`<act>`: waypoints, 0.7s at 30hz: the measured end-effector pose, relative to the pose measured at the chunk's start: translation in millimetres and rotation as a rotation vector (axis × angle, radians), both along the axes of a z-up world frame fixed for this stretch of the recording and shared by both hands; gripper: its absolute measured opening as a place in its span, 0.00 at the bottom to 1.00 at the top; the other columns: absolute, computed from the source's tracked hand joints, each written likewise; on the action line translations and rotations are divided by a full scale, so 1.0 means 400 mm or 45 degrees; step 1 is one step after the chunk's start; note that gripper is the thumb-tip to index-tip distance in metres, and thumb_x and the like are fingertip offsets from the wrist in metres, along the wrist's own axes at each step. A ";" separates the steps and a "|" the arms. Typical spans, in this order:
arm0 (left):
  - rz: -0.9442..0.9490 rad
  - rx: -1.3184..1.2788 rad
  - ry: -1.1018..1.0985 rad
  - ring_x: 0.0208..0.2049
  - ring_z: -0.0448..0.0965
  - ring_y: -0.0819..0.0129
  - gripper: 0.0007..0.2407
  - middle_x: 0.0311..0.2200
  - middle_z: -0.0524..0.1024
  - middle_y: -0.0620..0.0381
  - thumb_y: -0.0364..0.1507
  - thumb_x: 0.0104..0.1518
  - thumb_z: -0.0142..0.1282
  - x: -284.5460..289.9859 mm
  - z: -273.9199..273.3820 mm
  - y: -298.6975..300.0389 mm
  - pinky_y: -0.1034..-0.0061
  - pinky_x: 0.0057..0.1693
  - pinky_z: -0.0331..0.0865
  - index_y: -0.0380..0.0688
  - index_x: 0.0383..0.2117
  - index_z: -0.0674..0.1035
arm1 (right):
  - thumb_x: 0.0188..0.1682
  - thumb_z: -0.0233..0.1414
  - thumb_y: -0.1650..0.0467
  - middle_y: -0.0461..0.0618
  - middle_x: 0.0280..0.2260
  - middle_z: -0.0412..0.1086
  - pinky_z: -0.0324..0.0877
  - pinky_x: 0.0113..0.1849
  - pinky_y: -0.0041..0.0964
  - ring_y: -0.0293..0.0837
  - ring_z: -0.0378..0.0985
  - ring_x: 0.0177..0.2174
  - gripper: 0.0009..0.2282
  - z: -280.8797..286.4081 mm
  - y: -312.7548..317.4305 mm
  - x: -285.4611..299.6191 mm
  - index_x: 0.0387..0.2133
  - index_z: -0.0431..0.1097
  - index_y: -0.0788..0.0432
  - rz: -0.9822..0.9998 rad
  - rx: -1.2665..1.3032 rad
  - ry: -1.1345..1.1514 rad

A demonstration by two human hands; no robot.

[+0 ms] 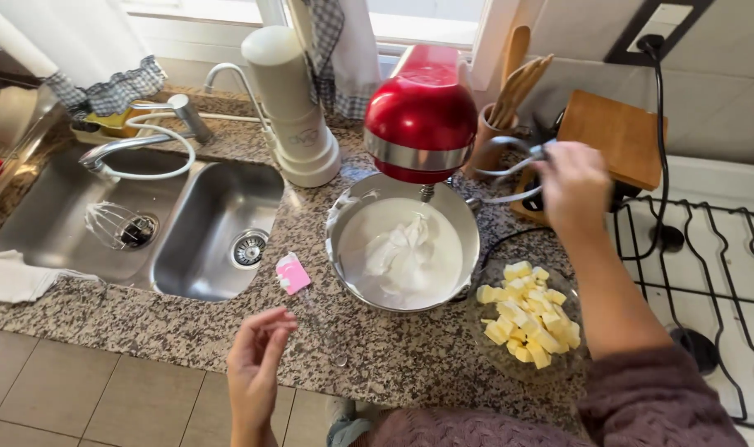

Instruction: The person is adding butter to the mixer bowl and then turns it on.

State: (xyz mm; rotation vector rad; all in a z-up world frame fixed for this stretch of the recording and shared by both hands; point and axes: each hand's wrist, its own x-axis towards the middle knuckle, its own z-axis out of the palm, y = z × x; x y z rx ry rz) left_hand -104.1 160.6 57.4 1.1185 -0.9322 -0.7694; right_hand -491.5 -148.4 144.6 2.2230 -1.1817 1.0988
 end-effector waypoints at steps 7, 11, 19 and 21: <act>-0.050 -0.237 -0.185 0.46 0.77 0.74 0.11 0.44 0.77 0.53 0.20 0.64 0.54 0.011 0.183 -0.115 0.81 0.54 0.72 0.34 0.52 0.76 | 0.60 0.62 0.78 0.56 0.44 0.73 0.73 0.49 0.42 0.52 0.77 0.46 0.05 0.083 0.181 -0.010 0.41 0.72 0.65 0.036 -0.298 -0.326; -0.082 -0.393 -0.570 0.44 0.76 0.72 0.12 0.46 0.77 0.55 0.23 0.62 0.59 0.004 0.308 -0.203 0.79 0.51 0.72 0.39 0.51 0.78 | 0.55 0.61 0.78 0.59 0.41 0.73 0.73 0.43 0.45 0.55 0.76 0.42 0.07 0.067 0.246 0.050 0.36 0.68 0.67 0.178 -0.511 -0.369; -0.274 -0.719 -1.099 0.53 0.75 0.59 0.14 0.51 0.74 0.53 0.27 0.61 0.64 -0.016 0.514 -0.317 0.68 0.60 0.71 0.43 0.52 0.78 | 0.45 0.55 0.83 0.57 0.37 0.72 0.81 0.43 0.48 0.56 0.80 0.40 0.04 -0.002 0.316 0.216 0.30 0.70 0.67 0.634 -0.229 -0.147; -0.360 -0.738 -1.234 0.54 0.74 0.57 0.14 0.51 0.74 0.53 0.28 0.61 0.63 -0.010 0.536 -0.338 0.65 0.61 0.69 0.43 0.52 0.78 | 0.39 0.57 0.81 0.54 0.36 0.75 0.81 0.40 0.43 0.54 0.81 0.40 0.06 0.017 0.325 0.237 0.29 0.72 0.65 0.617 -0.083 0.088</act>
